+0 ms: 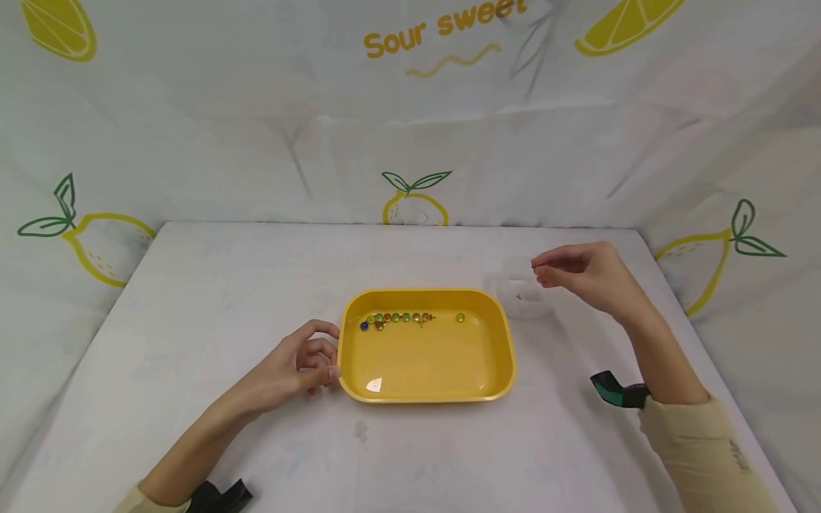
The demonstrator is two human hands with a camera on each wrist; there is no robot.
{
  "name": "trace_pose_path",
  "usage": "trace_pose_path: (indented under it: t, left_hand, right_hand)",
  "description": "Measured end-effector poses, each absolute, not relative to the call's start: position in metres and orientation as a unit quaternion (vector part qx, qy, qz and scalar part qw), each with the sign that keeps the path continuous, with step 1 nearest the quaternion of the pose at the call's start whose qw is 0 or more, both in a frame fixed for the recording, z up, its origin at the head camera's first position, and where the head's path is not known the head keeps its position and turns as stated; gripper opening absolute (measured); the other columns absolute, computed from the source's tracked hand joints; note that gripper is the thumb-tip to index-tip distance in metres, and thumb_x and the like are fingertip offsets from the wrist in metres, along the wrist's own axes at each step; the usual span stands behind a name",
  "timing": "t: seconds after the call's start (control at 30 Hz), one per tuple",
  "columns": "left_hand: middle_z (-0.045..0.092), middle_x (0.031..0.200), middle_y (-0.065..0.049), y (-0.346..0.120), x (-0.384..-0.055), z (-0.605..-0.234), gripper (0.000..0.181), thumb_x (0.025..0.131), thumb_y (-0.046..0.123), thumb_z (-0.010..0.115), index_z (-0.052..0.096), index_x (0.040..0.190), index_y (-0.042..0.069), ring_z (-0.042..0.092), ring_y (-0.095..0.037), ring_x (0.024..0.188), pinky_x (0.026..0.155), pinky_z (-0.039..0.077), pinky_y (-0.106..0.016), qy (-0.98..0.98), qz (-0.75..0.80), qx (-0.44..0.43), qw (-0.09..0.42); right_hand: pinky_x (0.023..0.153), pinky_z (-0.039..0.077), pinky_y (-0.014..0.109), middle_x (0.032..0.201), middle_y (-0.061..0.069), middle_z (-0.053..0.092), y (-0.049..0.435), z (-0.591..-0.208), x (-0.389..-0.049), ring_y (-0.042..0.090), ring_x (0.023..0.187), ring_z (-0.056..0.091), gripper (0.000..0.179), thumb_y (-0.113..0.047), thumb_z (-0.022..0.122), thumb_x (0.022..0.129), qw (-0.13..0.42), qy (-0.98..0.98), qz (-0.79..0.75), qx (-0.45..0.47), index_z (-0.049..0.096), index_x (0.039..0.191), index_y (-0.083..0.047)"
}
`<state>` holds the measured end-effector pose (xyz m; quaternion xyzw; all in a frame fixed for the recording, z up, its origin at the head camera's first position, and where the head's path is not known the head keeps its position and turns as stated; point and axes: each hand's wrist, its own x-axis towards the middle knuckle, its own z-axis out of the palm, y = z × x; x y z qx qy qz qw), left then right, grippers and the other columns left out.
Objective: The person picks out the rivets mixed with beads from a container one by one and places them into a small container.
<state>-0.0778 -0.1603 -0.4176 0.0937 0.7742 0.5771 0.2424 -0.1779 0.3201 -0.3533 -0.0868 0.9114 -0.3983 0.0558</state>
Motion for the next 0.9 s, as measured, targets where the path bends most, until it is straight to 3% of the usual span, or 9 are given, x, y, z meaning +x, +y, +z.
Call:
trace_pose_path:
  t: [0.9]
  left_hand:
    - [0.068,0.102,-0.009,-0.160,-0.078,-0.417,0.052,0.097,0.011,0.076,0.046,0.140,0.007,0.063,-0.024,0.080,0.061,0.050,-0.026,0.777,0.573,0.087,0.246]
  right_hand:
    - [0.077,0.056,0.008,0.109,0.015,0.083,0.317,-0.366,-0.181,0.000,0.085,0.077,0.028,-0.017,0.078,0.101,0.058,0.932,-0.343,-0.097,0.077,0.123,0.000]
